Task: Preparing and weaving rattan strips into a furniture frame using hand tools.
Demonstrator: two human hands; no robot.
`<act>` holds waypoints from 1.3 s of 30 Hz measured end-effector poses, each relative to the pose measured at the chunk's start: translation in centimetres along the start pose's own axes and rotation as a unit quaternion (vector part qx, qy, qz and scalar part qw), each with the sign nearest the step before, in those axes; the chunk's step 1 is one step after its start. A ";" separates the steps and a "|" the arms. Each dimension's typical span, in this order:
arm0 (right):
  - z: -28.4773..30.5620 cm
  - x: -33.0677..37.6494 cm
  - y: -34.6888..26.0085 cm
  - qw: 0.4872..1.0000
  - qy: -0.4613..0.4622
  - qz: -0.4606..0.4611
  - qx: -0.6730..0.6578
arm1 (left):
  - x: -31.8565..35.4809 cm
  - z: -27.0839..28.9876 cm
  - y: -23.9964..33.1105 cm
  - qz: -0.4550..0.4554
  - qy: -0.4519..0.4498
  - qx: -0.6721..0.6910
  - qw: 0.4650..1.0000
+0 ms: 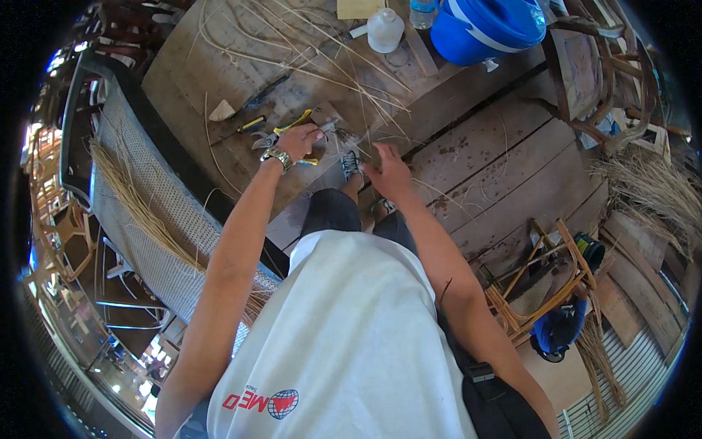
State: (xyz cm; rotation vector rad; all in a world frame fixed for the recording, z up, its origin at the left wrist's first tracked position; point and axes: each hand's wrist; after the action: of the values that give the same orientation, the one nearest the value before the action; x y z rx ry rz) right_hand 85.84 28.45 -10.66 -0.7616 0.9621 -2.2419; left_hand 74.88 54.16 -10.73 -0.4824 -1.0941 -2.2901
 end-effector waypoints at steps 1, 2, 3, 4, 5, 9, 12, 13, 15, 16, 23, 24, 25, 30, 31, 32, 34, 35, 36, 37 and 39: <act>-2.2 -1.5 2.2 0.999 -0.014 -0.033 0.011 | -0.5 -0.1 0.4 -0.007 0.004 0.007 1.000; -2.9 -2.1 1.2 0.997 -0.039 -0.060 0.019 | -0.4 -0.1 0.1 -0.003 0.006 0.005 1.000; -2.6 -1.7 0.8 0.997 -0.042 -0.059 0.017 | -0.4 -0.1 -0.2 0.001 0.002 -0.005 1.000; -2.0 -0.7 0.5 0.996 -0.027 -0.088 -0.005 | -0.3 -0.2 -0.4 0.004 -0.002 -0.014 1.000; -1.2 0.2 -0.8 0.993 -0.013 -0.113 -0.025 | -0.3 -0.1 -0.8 0.005 0.002 -0.013 1.000; 1.3 7.7 6.7 0.990 -0.077 -0.121 -0.015 | 0.1 0.2 0.1 0.019 -0.009 0.004 1.000; 5.3 16.2 15.5 0.969 -0.089 -0.211 0.092 | 0.2 0.1 -1.3 0.001 0.011 0.002 1.000; 6.7 20.5 19.6 0.970 -0.070 -0.224 0.059 | 0.0 -0.3 -1.7 -0.023 0.024 0.002 0.999; 9.5 24.6 22.0 0.953 -0.045 -0.286 0.090 | 1.0 0.1 -1.0 -0.020 0.035 0.016 0.999; 10.4 24.9 22.6 0.953 -0.039 -0.288 0.089 | 1.7 0.0 0.1 -0.014 0.103 0.016 0.994; 11.6 16.7 9.9 0.920 0.146 -0.272 -0.244 | 3.2 -4.6 3.9 0.111 0.153 0.151 0.970; 11.5 16.6 8.8 0.918 0.164 -0.263 -0.248 | 2.4 -4.6 5.0 0.149 0.090 0.180 0.968; 11.6 16.5 7.9 0.921 0.139 -0.248 -0.267 | 1.7 -6.3 3.3 0.136 0.127 0.171 0.968; 10.7 18.5 9.5 0.908 0.160 -0.234 -0.309 | 3.2 -7.4 3.4 0.095 0.185 0.094 0.974; 10.8 18.9 9.3 0.906 0.163 -0.240 -0.307 | 2.7 -8.0 0.6 0.057 0.210 0.073 0.973; 11.3 19.1 9.3 0.919 0.168 -0.204 -0.292 | 0.0 -10.5 -7.5 0.101 0.229 0.140 0.958; 11.4 20.4 10.6 0.913 0.201 -0.222 -0.278 | -1.6 -10.8 -8.6 0.095 0.213 0.132 0.963; 11.7 20.5 11.5 0.909 0.204 -0.248 -0.265 | -2.4 -9.9 -6.2 0.080 0.214 0.132 0.965; 11.1 20.8 13.2 0.902 0.235 -0.242 -0.269 | -1.1 -9.0 -3.2 0.129 0.204 0.172 0.955; 11.2 21.3 13.2 0.898 0.238 -0.247 -0.274 | 1.6 -8.3 0.0 0.184 0.193 0.207 0.941; 12.5 20.6 12.9 0.853 0.310 -0.252 -0.337 | 6.1 -9.1 4.3 -0.023 0.074 0.049 0.996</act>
State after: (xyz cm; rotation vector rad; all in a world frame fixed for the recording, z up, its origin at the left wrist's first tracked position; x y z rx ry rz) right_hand 84.20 1.28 -7.79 -0.6065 2.1532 -2.6775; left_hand 72.01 42.76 -10.37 -0.2473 -1.1482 -2.2579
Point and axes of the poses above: each hand's wrist, its own x-axis away from the middle knuckle, its own z-axis out of the back of the hand, y = z × x, and after that the axes turned 4 degrees about -z, right-handed
